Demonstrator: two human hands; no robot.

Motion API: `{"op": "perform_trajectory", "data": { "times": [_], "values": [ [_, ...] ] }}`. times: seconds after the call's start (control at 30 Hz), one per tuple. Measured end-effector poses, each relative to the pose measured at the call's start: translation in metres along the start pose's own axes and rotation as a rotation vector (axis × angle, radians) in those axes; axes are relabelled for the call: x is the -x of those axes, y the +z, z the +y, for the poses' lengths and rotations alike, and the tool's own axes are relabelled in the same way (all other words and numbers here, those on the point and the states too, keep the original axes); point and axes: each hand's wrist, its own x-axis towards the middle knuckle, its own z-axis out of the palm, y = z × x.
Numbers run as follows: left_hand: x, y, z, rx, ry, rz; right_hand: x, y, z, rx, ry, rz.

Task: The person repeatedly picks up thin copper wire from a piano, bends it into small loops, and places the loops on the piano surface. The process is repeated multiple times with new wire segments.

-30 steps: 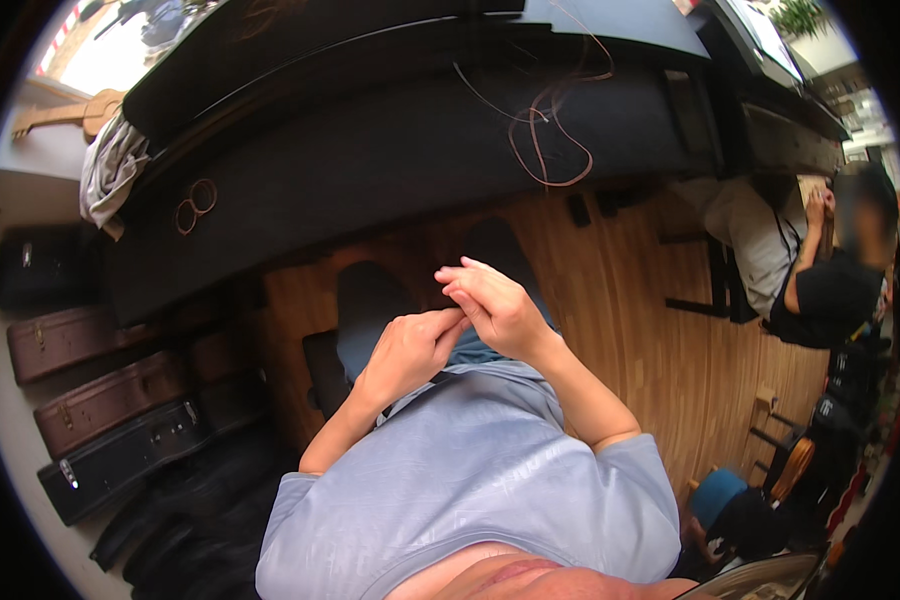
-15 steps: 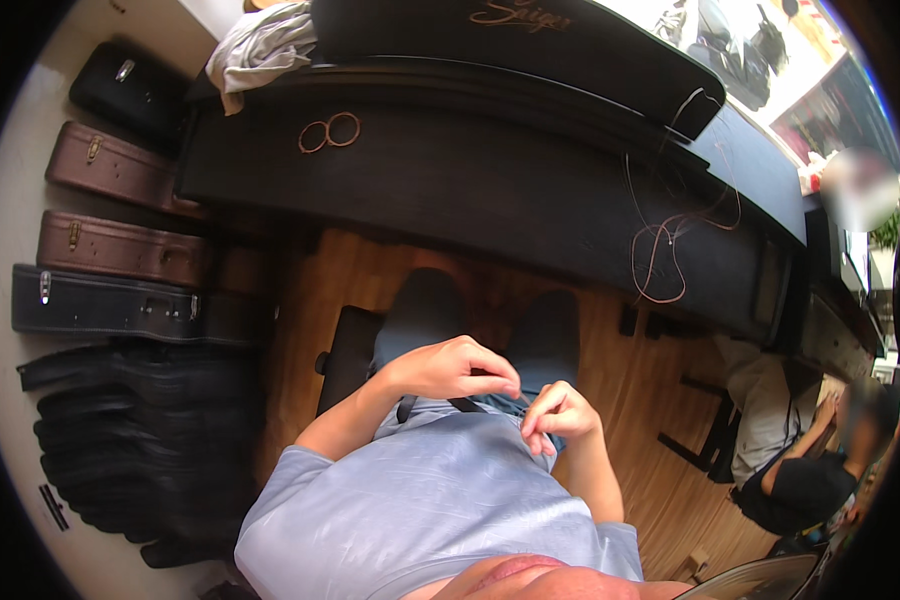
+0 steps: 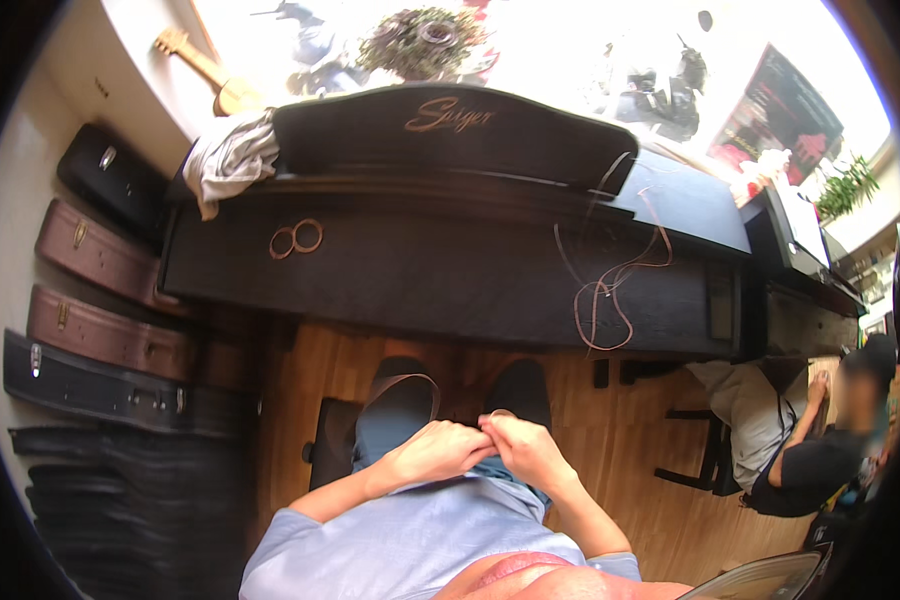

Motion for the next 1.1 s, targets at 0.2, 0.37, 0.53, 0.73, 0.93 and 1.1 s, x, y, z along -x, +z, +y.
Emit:
{"op": "perform_trajectory", "data": {
  "times": [0.2, 0.37, 0.53, 0.73, 0.93, 1.1],
  "values": [
    [0.012, -0.032, -0.005, 0.306, 0.021, -0.001, 0.026, -0.035, 0.032, -0.928, 0.395, -0.684],
    [0.006, -0.01, -0.006, 0.606, -0.135, 0.201, 0.039, -0.007, 0.032, -1.708, 0.083, -0.324],
    [-0.007, 0.017, 0.01, 0.554, -0.134, 0.262, 0.02, 0.013, -0.024, -0.939, 0.196, 0.504],
    [-0.001, 0.005, 0.015, 0.072, 0.028, 0.001, 0.024, -0.007, -0.001, 0.024, 0.147, -0.142],
    [0.012, -0.001, 0.004, 0.229, 0.034, -0.089, 0.028, -0.035, 0.011, -0.634, 0.34, -0.702],
    [0.008, 0.004, -0.01, 0.663, 0.01, 0.151, 0.038, -0.013, 0.024, -1.418, 0.235, -0.508]
  ]
}}
